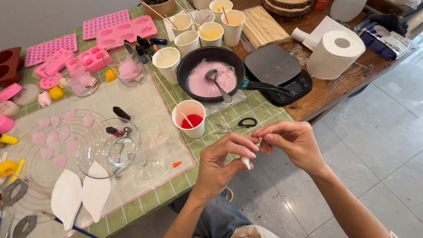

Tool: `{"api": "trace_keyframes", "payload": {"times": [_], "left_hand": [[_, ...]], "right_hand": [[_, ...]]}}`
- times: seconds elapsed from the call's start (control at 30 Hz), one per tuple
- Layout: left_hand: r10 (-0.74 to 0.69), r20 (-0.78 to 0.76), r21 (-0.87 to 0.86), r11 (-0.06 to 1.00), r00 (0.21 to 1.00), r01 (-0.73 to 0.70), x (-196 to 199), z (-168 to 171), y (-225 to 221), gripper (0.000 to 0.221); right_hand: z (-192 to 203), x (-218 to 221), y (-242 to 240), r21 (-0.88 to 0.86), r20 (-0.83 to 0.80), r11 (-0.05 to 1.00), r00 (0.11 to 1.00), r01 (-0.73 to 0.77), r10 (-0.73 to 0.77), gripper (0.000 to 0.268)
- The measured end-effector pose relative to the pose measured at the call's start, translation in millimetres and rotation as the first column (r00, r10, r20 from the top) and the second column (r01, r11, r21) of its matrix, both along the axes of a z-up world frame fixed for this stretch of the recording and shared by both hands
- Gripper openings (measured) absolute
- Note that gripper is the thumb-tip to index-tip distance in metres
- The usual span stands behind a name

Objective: Adding liquid colorant to melted wax and stirring it in a paper cup as part of a candle making process.

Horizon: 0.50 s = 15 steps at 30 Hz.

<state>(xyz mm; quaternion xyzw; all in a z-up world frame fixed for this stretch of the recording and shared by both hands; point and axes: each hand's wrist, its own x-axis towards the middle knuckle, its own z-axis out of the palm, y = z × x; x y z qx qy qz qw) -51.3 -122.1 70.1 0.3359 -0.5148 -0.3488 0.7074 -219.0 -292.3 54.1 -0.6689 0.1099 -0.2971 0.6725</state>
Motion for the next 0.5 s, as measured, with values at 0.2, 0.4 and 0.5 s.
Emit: {"api": "trace_keyframes", "payload": {"times": [0.2, 0.4, 0.5], "left_hand": [[-0.004, 0.005, -0.020, 1.000, 1.000, 0.004, 1.0, -0.6, 4.2, 0.014], [-0.051, -0.055, -0.001, 0.999, 0.997, 0.051, 0.5, -1.2, 8.1, 0.011], [-0.035, -0.024, -0.007, 0.999, 0.999, 0.035, 2.9, -0.4, 15.2, 0.013]], "right_hand": [[1.5, 1.0, 3.5, -0.008, -0.019, 1.000, 1.000, 0.006, -0.006, 0.017], [4.6, -0.1, 7.2, -0.049, -0.058, 0.999, 0.998, 0.011, -0.014, 0.020], [14.9, 6.1, 12.4, -0.067, -0.055, 0.998, 0.998, 0.003, -0.007, 0.026]]}}
